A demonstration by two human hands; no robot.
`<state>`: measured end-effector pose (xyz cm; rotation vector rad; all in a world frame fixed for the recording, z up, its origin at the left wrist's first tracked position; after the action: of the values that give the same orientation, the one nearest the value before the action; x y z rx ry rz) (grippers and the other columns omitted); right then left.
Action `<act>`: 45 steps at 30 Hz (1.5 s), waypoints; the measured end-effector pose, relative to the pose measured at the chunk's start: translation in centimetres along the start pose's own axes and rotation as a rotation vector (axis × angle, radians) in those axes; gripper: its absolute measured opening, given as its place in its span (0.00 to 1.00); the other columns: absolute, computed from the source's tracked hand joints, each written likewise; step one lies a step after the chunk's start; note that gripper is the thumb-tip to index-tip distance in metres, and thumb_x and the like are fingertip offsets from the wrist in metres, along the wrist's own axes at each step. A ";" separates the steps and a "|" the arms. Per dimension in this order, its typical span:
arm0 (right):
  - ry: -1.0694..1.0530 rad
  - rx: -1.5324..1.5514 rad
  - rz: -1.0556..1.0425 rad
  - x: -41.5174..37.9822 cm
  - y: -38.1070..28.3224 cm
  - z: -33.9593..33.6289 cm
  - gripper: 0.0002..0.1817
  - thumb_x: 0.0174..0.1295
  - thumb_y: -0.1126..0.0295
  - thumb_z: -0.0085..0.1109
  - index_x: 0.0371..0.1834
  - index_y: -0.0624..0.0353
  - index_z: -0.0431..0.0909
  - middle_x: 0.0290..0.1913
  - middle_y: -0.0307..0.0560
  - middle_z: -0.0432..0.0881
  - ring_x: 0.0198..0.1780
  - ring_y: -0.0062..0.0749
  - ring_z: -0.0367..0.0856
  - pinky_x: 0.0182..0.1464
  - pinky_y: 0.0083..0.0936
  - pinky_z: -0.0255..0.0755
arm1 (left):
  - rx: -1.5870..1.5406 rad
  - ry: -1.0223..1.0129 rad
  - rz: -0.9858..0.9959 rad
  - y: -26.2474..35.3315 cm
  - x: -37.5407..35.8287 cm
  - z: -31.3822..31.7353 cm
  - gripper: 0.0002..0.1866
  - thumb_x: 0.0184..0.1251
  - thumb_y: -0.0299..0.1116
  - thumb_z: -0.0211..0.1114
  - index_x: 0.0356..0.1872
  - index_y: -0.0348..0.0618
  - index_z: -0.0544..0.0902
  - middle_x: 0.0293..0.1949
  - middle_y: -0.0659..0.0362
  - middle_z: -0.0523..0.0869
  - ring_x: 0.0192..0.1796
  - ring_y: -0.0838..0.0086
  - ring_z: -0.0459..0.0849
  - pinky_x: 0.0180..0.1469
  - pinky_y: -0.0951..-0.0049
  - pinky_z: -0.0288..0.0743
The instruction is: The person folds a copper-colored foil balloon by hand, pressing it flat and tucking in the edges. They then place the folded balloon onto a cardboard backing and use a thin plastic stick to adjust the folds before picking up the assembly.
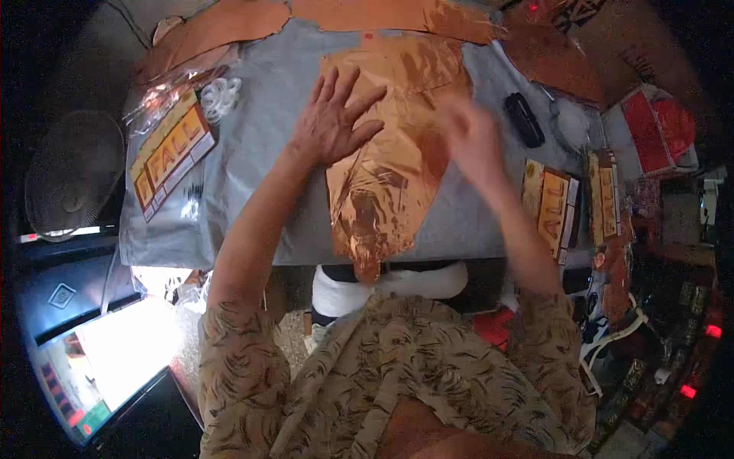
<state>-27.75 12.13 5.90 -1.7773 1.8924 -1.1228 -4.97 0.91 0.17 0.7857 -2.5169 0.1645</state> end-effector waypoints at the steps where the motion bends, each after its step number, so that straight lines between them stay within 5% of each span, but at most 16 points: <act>1: 0.077 -0.035 0.002 3.2 1.8 -1.4 0.16 0.73 0.62 0.63 0.53 0.65 0.85 0.46 0.57 0.91 0.49 0.46 0.91 0.51 0.38 0.81 | -0.011 -0.007 -0.003 0.0 0.1 0.0 0.32 0.77 0.65 0.56 0.77 0.69 0.74 0.79 0.43 0.67 0.77 0.33 0.64 0.79 0.39 0.57; 3: 0.111 -0.470 0.074 9.3 8.4 -1.5 0.22 0.71 0.54 0.65 0.51 0.65 0.84 0.46 0.58 0.90 0.50 0.54 0.89 0.52 0.44 0.80 | -0.016 -0.011 -0.001 0.0 0.2 -0.2 0.31 0.77 0.64 0.56 0.77 0.73 0.74 0.78 0.42 0.67 0.77 0.32 0.64 0.79 0.39 0.58; 6: 0.079 -0.642 0.071 13.2 10.0 0.2 0.26 0.67 0.49 0.68 0.46 0.67 0.83 0.43 0.60 0.90 0.48 0.61 0.88 0.49 0.51 0.80 | -0.021 -0.021 -0.001 0.1 0.2 -0.5 0.30 0.77 0.64 0.57 0.76 0.74 0.75 0.78 0.42 0.67 0.77 0.31 0.64 0.79 0.38 0.57; 10: 0.156 -0.469 -0.045 16.7 12.1 2.3 0.26 0.64 0.49 0.72 0.40 0.67 0.84 0.35 0.59 0.89 0.42 0.56 0.90 0.42 0.50 0.80 | -0.037 -0.032 -0.013 0.1 0.3 -0.5 0.30 0.77 0.64 0.56 0.76 0.75 0.75 0.79 0.41 0.66 0.78 0.32 0.63 0.80 0.38 0.56; 12: -0.048 -0.299 0.085 18.2 13.0 3.3 0.26 0.61 0.51 0.75 0.43 0.67 0.85 0.28 0.57 0.87 0.35 0.49 0.90 0.37 0.44 0.81 | -0.051 -0.036 -0.015 0.0 0.3 -0.6 0.30 0.77 0.64 0.56 0.77 0.75 0.74 0.79 0.42 0.65 0.78 0.32 0.62 0.80 0.38 0.55; 14: -0.020 -0.269 0.057 18.8 13.4 3.7 0.25 0.59 0.53 0.76 0.41 0.67 0.85 0.27 0.54 0.86 0.33 0.44 0.89 0.36 0.41 0.80 | -0.064 -0.055 -0.016 0.0 0.4 -0.7 0.30 0.77 0.64 0.55 0.77 0.75 0.74 0.80 0.42 0.64 0.79 0.32 0.61 0.81 0.37 0.53; 19: -0.059 -0.353 0.035 18.4 10.9 3.1 0.18 0.55 0.59 0.78 0.34 0.65 0.86 0.24 0.45 0.84 0.29 0.35 0.86 0.35 0.39 0.78 | -0.067 -0.058 -0.037 0.0 0.2 -0.5 0.30 0.77 0.64 0.55 0.77 0.75 0.73 0.80 0.41 0.63 0.79 0.31 0.61 0.81 0.37 0.53; 22: 0.051 -0.092 0.043 16.4 7.3 1.8 0.17 0.54 0.60 0.77 0.28 0.65 0.86 0.23 0.42 0.84 0.27 0.33 0.84 0.34 0.40 0.77 | -0.098 -0.059 -0.039 0.0 0.1 -0.7 0.31 0.78 0.62 0.57 0.78 0.74 0.73 0.80 0.41 0.63 0.79 0.31 0.60 0.80 0.36 0.54; 24: -0.170 -0.128 0.228 16.2 4.5 0.9 0.18 0.55 0.62 0.77 0.38 0.68 0.86 0.27 0.42 0.86 0.28 0.31 0.84 0.34 0.36 0.77 | -0.131 -0.046 -0.039 -0.2 0.2 -0.9 0.31 0.78 0.60 0.59 0.79 0.72 0.72 0.81 0.42 0.62 0.79 0.30 0.60 0.79 0.35 0.56; 27: -0.165 0.154 0.052 15.8 -0.2 1.2 0.19 0.57 0.65 0.75 0.42 0.70 0.84 0.31 0.43 0.87 0.27 0.29 0.84 0.32 0.32 0.80 | -0.117 -0.020 -0.017 -0.2 0.0 -0.5 0.31 0.78 0.60 0.58 0.78 0.72 0.72 0.81 0.42 0.61 0.79 0.31 0.60 0.79 0.34 0.56; 33: -0.270 -0.121 0.142 17.7 -2.9 6.8 0.15 0.63 0.65 0.71 0.42 0.69 0.84 0.34 0.46 0.89 0.28 0.32 0.89 0.27 0.31 0.85 | -0.059 0.002 -0.011 -0.2 0.0 -0.4 0.29 0.76 0.63 0.57 0.74 0.72 0.78 0.79 0.41 0.64 0.79 0.32 0.60 0.81 0.37 0.54; 39: -0.531 0.128 0.028 14.3 -4.7 10.1 0.18 0.70 0.62 0.66 0.53 0.67 0.84 0.35 0.51 0.90 0.35 0.38 0.92 0.41 0.37 0.86 | -0.053 0.081 0.004 -0.6 -0.3 0.4 0.29 0.75 0.64 0.57 0.73 0.72 0.79 0.77 0.43 0.65 0.80 0.33 0.59 0.81 0.37 0.52; 41: -0.413 0.515 -0.127 12.4 -3.1 7.8 0.20 0.76 0.72 0.57 0.68 0.66 0.79 0.61 0.60 0.86 0.60 0.39 0.89 0.57 0.32 0.84 | -0.079 -0.032 -0.026 -0.4 -0.1 0.1 0.29 0.75 0.65 0.58 0.72 0.73 0.79 0.77 0.45 0.66 0.80 0.35 0.58 0.81 0.37 0.53; 43: -0.242 0.065 -0.185 10.0 -0.6 4.7 0.29 0.75 0.78 0.51 0.80 0.58 0.68 0.76 0.55 0.75 0.78 0.44 0.72 0.76 0.42 0.68 | -0.076 0.015 -0.041 -0.3 -0.2 0.0 0.29 0.75 0.65 0.58 0.72 0.73 0.79 0.77 0.46 0.66 0.80 0.36 0.59 0.81 0.38 0.53; 44: -0.253 0.066 -0.190 8.9 1.3 4.0 0.29 0.75 0.78 0.51 0.80 0.58 0.68 0.76 0.55 0.75 0.78 0.44 0.72 0.76 0.42 0.68 | -0.078 0.055 -0.038 -0.3 -0.3 -0.1 0.29 0.74 0.65 0.58 0.72 0.73 0.80 0.76 0.47 0.67 0.80 0.37 0.59 0.81 0.38 0.54; 45: -0.216 -0.262 -0.266 7.6 3.4 3.5 0.31 0.73 0.80 0.50 0.80 0.55 0.68 0.78 0.51 0.71 0.81 0.46 0.65 0.80 0.46 0.58 | -0.079 0.053 -0.046 -0.4 -0.4 -0.1 0.29 0.74 0.65 0.58 0.72 0.73 0.80 0.76 0.47 0.67 0.80 0.37 0.59 0.81 0.38 0.54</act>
<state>-29.11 3.56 3.36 -2.2468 1.7768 -0.7469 -4.43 0.81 0.11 0.7962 -2.4375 0.0686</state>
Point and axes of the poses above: each hand's wrist, its own x-axis towards the middle knuckle, its own z-axis out of the palm, y = z × x, the point moved 3 cm from there along x, towards the middle knuckle
